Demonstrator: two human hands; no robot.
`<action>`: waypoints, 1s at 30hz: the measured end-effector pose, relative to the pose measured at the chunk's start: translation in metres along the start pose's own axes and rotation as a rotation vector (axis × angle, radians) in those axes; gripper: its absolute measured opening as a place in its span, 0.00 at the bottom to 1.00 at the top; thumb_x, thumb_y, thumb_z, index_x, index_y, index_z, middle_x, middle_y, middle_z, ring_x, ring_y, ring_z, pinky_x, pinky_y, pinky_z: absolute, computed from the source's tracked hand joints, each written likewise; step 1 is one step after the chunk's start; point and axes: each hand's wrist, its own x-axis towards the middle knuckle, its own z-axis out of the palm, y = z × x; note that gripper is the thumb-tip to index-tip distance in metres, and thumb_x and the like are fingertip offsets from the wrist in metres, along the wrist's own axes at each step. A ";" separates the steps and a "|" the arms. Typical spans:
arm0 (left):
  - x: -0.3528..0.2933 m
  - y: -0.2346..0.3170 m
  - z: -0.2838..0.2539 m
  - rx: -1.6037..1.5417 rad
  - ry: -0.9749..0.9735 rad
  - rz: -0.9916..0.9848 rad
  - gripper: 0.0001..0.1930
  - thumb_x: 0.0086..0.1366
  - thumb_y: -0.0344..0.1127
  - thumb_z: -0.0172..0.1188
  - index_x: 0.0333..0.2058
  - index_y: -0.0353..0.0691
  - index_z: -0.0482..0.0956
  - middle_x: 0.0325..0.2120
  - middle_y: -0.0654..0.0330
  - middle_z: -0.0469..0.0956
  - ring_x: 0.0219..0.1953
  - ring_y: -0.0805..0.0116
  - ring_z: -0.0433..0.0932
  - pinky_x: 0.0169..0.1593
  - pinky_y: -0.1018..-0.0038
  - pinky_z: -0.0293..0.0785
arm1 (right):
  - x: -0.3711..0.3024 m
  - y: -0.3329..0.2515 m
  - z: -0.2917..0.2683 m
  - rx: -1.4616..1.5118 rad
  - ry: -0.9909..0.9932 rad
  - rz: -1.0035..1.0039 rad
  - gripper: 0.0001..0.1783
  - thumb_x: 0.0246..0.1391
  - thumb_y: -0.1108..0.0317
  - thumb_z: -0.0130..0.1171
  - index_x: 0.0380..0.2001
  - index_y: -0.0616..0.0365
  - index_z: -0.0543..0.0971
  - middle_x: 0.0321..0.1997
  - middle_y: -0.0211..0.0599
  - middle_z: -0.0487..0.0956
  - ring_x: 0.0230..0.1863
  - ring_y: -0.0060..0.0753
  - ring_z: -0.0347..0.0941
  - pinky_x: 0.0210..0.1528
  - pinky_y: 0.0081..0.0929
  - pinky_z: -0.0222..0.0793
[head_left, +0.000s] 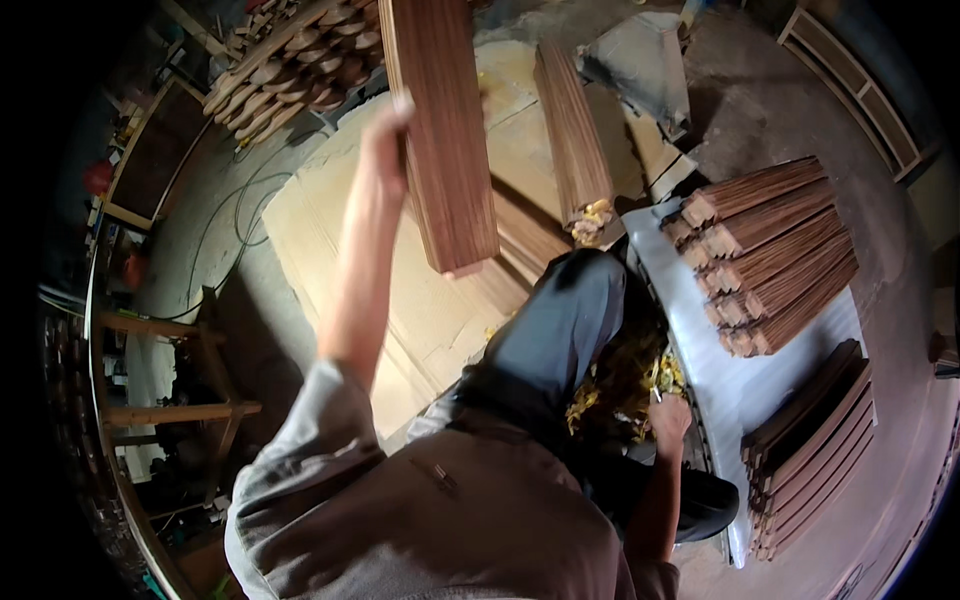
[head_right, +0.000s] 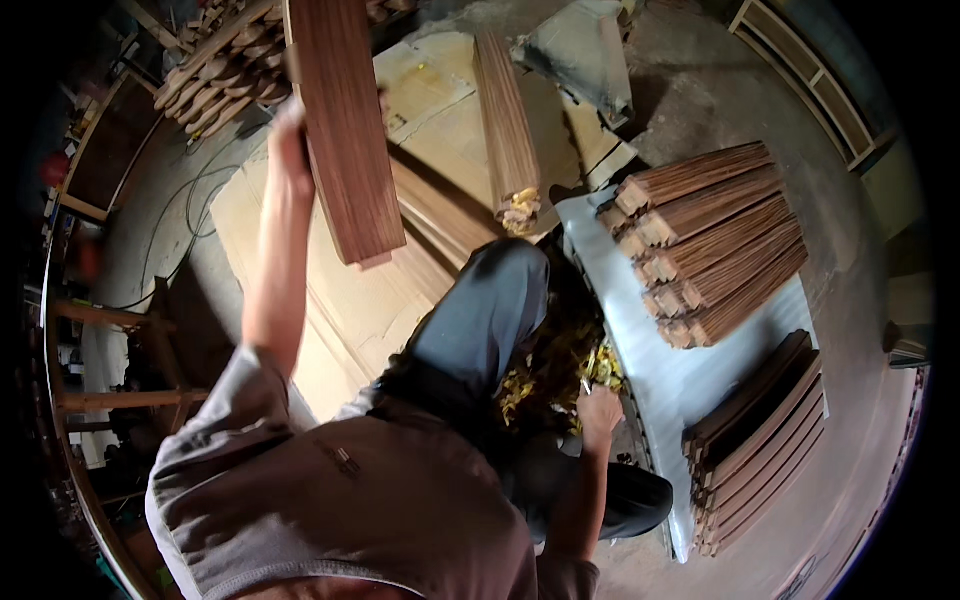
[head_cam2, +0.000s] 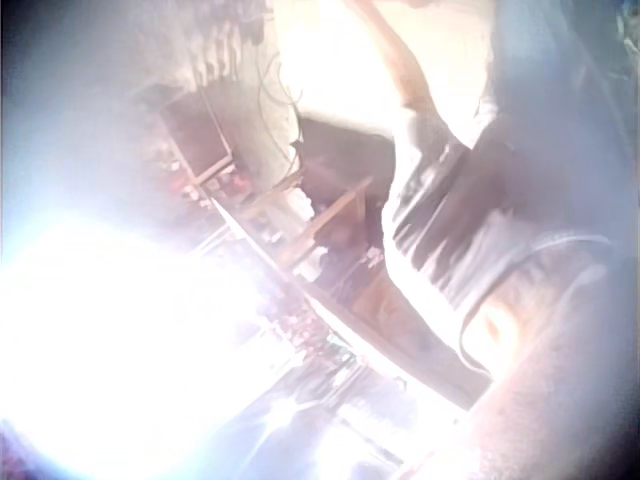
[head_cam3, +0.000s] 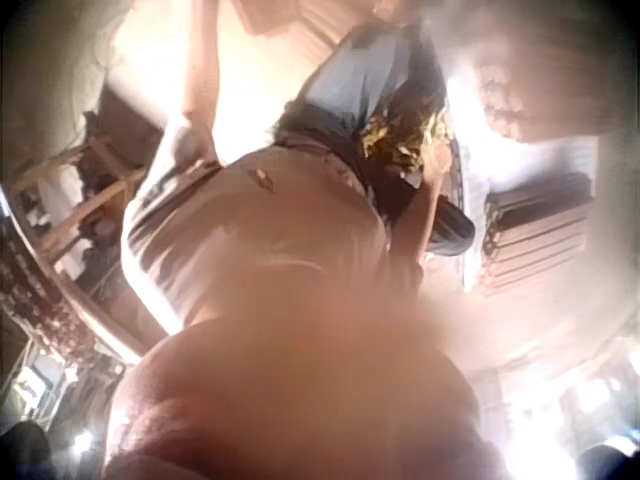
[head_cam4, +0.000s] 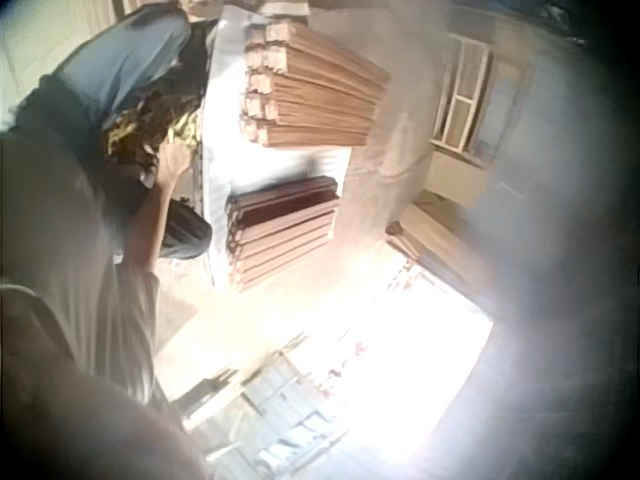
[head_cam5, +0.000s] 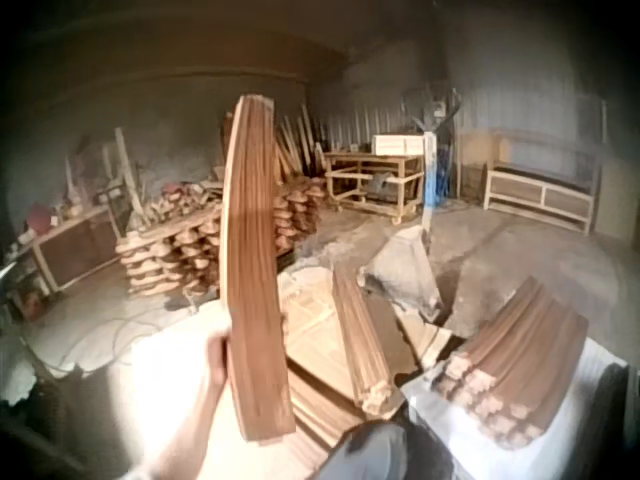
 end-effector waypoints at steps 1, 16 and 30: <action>0.022 0.018 -0.009 0.007 -0.030 -0.046 0.41 0.55 0.48 0.65 0.63 0.25 0.67 0.52 0.39 0.79 0.50 0.49 0.83 0.57 0.59 0.79 | -0.002 0.005 0.010 -0.024 -0.011 -0.038 0.16 0.54 0.58 0.58 0.31 0.61 0.86 0.35 0.57 0.84 0.39 0.61 0.82 0.44 0.51 0.78; -0.025 -0.052 -0.006 1.559 -0.155 0.282 0.53 0.42 0.28 0.71 0.71 0.50 0.61 0.55 0.45 0.74 0.56 0.41 0.73 0.59 0.57 0.73 | -0.028 -0.013 -0.020 -0.032 -0.206 -0.091 0.18 0.55 0.55 0.57 0.32 0.57 0.87 0.36 0.53 0.85 0.40 0.59 0.83 0.43 0.51 0.79; -0.068 -0.122 -0.064 1.692 -0.742 0.317 0.47 0.40 0.21 0.67 0.66 0.44 0.69 0.55 0.48 0.73 0.54 0.41 0.72 0.59 0.51 0.70 | -0.044 -0.011 -0.013 0.240 0.097 -0.025 0.10 0.41 0.63 0.62 0.25 0.59 0.82 0.30 0.52 0.83 0.36 0.59 0.81 0.43 0.51 0.78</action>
